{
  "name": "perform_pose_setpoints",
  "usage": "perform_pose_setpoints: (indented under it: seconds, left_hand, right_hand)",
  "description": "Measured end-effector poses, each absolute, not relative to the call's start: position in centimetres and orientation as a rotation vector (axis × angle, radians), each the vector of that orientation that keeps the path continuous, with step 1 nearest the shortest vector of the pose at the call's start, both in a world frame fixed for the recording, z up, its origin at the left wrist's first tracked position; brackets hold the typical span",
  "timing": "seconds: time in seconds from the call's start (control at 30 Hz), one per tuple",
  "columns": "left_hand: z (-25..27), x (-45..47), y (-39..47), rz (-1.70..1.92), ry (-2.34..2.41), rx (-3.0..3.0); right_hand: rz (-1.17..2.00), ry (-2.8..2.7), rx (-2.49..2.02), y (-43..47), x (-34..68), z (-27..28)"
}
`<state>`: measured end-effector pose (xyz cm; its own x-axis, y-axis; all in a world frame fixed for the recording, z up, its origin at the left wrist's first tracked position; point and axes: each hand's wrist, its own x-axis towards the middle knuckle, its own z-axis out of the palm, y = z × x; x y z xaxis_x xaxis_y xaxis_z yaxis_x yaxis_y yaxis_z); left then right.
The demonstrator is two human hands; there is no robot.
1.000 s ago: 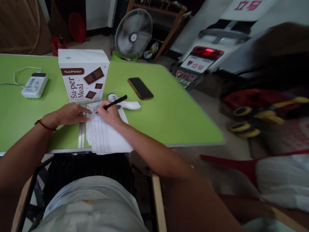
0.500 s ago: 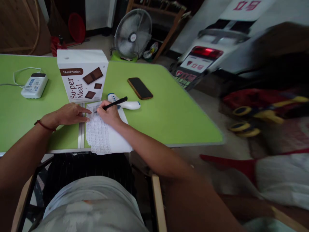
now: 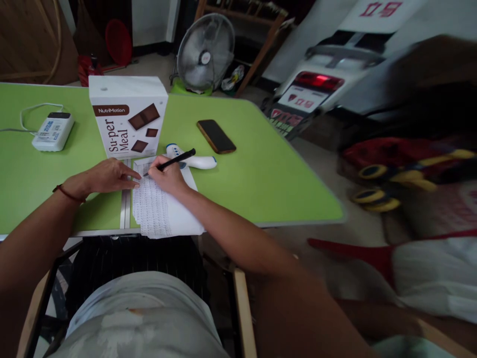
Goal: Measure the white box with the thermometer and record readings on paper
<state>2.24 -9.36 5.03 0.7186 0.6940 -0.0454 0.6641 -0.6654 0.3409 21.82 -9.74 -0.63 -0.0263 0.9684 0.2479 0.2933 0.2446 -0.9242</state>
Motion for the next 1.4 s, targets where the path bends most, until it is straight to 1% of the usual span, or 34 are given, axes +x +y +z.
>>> perform_pose_setpoints:
  seconds: [0.37, 0.63, 0.97, 1.2, 1.4]
  left_hand:
    - [4.98, 2.20, -9.22, 0.119, 1.047, 2.579]
    - [4.51, 1.94, -8.90, 0.225, 0.970, 2.615]
    - [4.69, 2.08, -9.01, 0.170, 1.023, 2.560]
    - [4.46, 1.92, -8.90, 0.242, 0.974, 2.577]
    - [4.39, 2.00, -8.84, 0.219, 0.993, 2.580]
  right_hand:
    - [0.861, -1.570, -1.244, -9.70, 21.82, -0.72]
    - [0.854, -1.558, -1.221, -9.83, 21.87, -0.52]
    - [0.822, -1.582, -1.214, -9.65, 22.00, -0.70]
    - [0.841, -1.561, -1.238, -9.65, 22.01, -0.63]
    - [0.812, -1.557, -1.242, -9.54, 22.06, -0.85]
